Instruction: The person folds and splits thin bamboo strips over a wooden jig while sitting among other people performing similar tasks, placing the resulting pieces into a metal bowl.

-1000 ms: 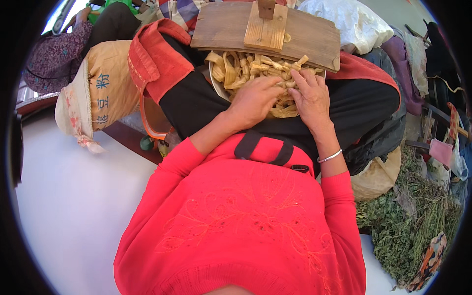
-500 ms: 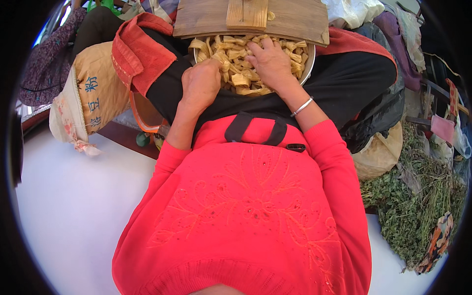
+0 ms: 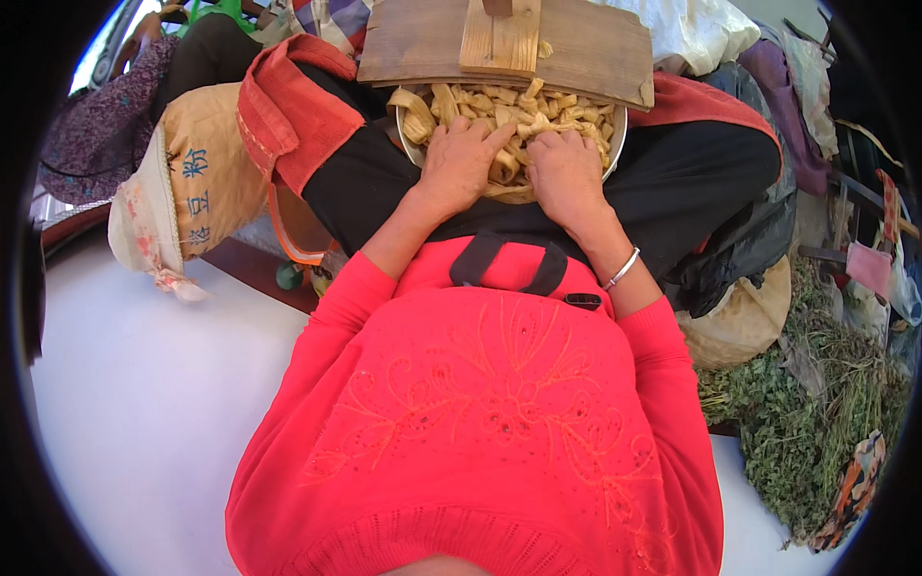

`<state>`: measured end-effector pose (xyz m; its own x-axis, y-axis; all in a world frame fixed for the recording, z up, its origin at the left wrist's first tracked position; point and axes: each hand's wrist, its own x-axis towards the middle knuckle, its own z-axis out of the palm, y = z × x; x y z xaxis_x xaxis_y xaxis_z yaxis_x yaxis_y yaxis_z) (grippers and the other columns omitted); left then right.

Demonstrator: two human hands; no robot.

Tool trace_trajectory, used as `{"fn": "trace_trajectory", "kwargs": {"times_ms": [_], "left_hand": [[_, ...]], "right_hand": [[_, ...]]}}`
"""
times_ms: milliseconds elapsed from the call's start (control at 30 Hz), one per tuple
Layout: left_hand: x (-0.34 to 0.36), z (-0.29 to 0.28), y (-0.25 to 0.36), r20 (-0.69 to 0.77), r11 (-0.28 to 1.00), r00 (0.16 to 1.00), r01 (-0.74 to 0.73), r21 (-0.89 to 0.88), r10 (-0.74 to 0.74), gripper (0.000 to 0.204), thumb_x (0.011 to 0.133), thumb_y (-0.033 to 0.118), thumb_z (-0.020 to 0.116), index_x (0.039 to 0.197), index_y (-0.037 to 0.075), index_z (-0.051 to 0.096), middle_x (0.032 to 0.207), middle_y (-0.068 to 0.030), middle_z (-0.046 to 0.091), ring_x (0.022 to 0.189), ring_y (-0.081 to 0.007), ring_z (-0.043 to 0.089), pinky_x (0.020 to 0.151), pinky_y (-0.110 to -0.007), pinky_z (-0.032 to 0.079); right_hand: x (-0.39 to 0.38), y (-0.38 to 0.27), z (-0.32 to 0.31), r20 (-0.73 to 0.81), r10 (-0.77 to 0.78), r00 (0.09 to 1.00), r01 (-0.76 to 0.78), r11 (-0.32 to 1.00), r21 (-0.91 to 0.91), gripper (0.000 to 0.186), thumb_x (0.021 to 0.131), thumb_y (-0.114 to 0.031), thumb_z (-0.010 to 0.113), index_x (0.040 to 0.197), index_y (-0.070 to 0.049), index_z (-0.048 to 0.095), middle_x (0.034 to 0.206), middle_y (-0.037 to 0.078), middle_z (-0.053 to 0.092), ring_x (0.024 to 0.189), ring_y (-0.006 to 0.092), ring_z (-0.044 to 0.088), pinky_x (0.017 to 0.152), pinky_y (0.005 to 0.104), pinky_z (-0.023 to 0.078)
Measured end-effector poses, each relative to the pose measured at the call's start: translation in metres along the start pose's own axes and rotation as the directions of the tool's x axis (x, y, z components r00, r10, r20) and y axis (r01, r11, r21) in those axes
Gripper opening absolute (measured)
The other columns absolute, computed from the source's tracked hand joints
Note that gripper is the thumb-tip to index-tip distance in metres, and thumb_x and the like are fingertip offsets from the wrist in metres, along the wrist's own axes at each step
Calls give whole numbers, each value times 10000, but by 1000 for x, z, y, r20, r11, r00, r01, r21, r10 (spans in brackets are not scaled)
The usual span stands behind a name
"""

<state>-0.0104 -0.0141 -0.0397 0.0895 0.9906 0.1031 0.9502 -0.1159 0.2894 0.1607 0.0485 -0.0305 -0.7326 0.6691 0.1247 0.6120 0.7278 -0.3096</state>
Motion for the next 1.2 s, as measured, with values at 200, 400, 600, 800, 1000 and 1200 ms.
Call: {"fn": "trace_trajectory", "kwargs": {"times_ms": [200,400,600,800,1000,1200], "left_hand": [[-22,-29,9,-36,1000,999,16,-24,-17,471,786,51,546,1246,153,556,973,-83,588,982,-286,534,863,-415,392],[-32,-98,33,-265,966,964,-97,-241,31,502,722,9,621,1211,118,589,1123,-132,521,1074,-326,496,938,-421,378],[-40,-148,44,-311,859,945,-239,-453,100,259,750,54,649,1006,24,643,1021,-133,594,976,-301,555,849,-383,418],[-64,-183,18,294,570,952,195,-798,86,135,832,85,599,846,-45,628,676,-79,596,542,-176,569,513,-288,408],[-100,-206,-22,21,521,971,145,-841,-237,257,862,184,628,726,-31,590,609,-39,523,547,-83,452,503,-238,330],[-121,-195,-80,-1,524,779,420,-741,-626,334,919,247,601,665,41,535,615,56,444,557,-36,359,495,-224,259]], "right_hand": [[-6,-10,-26,-99,-119,988,150,895,420,111,768,-93,645,863,-36,632,918,65,642,912,286,563,862,408,404],[-15,-57,-115,234,7,972,-214,438,873,132,851,-86,634,955,-4,626,764,100,609,640,207,573,598,297,455],[-27,-60,-148,41,-206,978,64,477,876,230,800,-82,699,1009,-24,621,760,90,626,639,166,607,581,265,460],[-46,-26,-156,290,11,957,-224,663,714,171,753,-54,715,892,2,633,715,87,608,620,191,592,570,279,449],[-68,9,-157,126,274,953,-298,789,537,126,747,18,667,859,4,611,689,59,561,628,110,515,573,236,398],[-96,33,-168,129,418,899,-417,726,547,114,793,73,582,890,16,594,744,13,547,673,86,494,616,217,388]]}}
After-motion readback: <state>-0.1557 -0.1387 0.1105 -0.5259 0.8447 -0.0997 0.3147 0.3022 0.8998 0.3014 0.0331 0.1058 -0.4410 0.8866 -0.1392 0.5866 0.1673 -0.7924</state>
